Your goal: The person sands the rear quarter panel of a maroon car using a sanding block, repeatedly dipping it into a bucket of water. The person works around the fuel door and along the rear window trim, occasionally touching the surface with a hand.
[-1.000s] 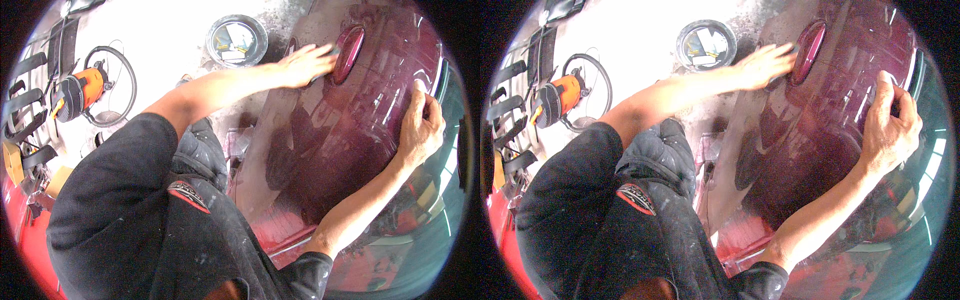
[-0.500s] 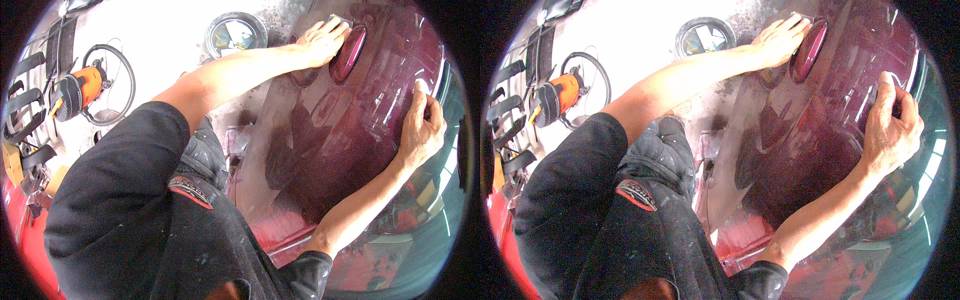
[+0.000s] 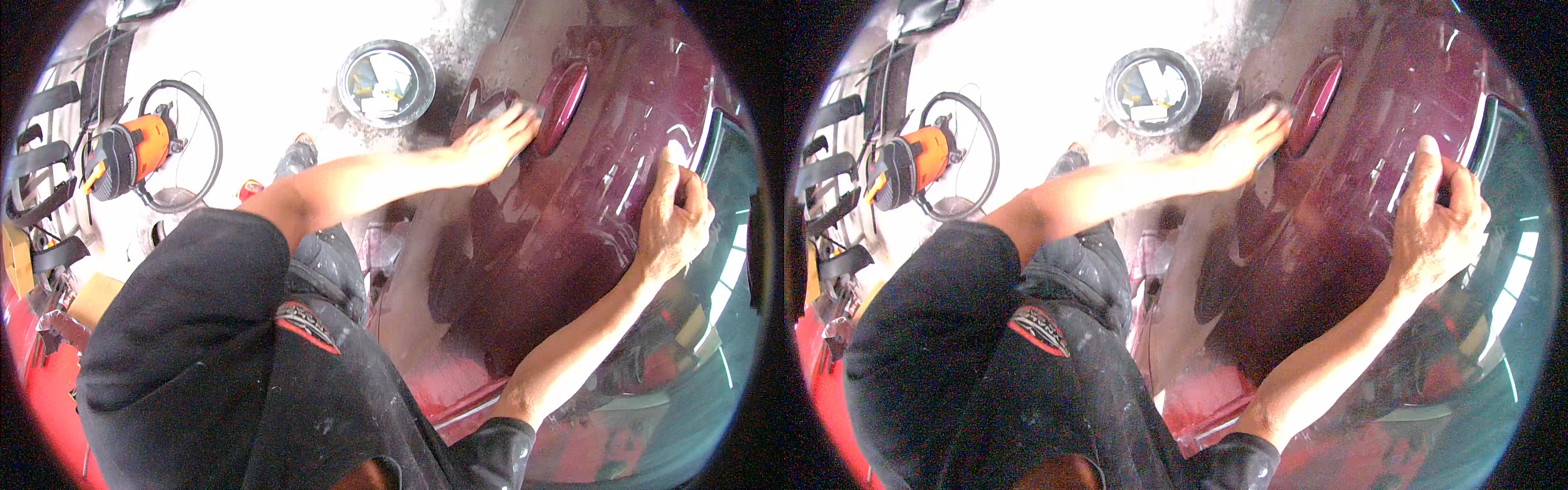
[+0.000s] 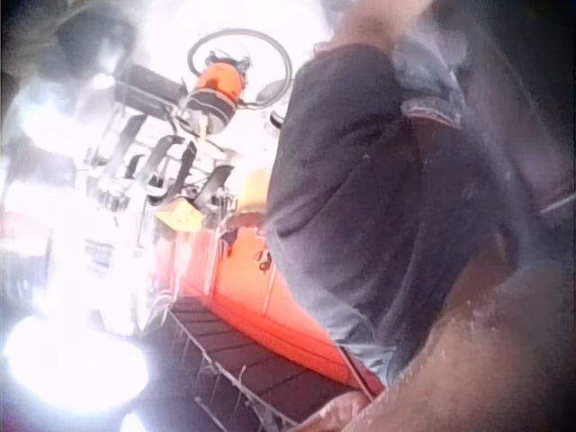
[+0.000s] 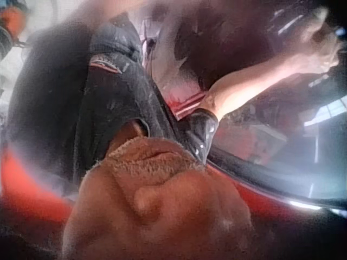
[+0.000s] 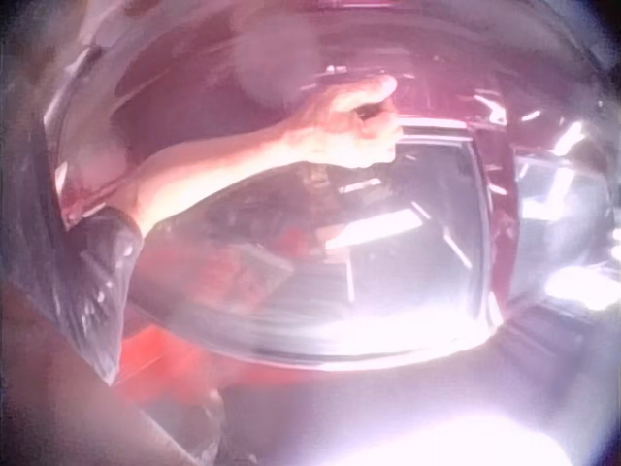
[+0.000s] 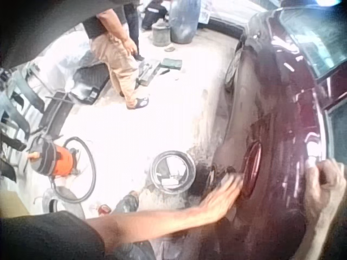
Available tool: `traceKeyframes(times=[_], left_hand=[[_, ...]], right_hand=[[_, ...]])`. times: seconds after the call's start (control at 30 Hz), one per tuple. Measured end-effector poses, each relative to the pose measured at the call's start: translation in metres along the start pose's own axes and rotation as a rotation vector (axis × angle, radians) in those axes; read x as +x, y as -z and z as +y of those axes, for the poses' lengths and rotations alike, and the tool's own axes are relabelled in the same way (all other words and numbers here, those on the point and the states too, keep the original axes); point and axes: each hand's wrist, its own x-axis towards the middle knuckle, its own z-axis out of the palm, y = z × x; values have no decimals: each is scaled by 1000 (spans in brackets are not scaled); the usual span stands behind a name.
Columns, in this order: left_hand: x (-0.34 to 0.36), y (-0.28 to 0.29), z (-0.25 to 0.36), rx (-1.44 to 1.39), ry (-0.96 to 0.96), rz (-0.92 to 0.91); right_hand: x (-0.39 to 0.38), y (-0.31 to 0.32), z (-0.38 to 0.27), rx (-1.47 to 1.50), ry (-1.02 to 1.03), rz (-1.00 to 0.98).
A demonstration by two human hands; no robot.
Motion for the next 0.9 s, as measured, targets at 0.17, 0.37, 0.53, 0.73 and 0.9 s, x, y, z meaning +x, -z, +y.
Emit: traceKeyframes(times=[0.17,0.37,0.53,0.73,0.9], left_hand=[[76,20,-32,120,-25,148],[66,41,-23,-436,328,126],[102,42,-9,-371,41,323],[83,56,-1,-376,-2,292],[115,61,-14,-476,51,232]], right_hand=[[0,3,-9,-55,48,53],[-2,4,-7,-78,99,30],[-1,7,-16,-25,126,84],[-2,4,-14,14,146,112],[1,7,-16,63,133,95]])
